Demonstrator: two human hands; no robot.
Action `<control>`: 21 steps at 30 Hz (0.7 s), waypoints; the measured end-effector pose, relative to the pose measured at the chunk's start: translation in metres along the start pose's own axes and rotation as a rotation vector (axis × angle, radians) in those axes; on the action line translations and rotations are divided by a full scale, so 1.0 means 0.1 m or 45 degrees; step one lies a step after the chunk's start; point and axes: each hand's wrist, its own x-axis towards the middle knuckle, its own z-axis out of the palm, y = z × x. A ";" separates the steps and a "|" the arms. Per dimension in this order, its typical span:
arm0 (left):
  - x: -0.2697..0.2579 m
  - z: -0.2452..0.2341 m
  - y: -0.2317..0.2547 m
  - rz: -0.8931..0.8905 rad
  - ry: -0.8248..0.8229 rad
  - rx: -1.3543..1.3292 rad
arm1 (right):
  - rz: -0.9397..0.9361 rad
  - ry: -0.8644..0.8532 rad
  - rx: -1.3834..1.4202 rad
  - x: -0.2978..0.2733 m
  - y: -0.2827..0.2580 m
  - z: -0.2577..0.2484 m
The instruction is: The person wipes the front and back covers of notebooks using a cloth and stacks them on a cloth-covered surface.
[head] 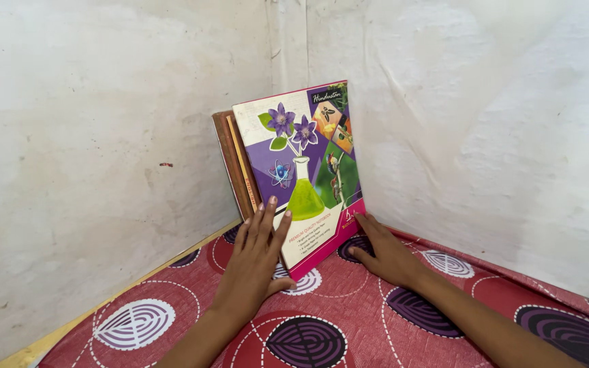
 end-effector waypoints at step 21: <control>0.05 -0.15 0.16 -0.221 -0.165 -0.152 | 0.028 -0.106 -0.044 0.02 0.12 0.06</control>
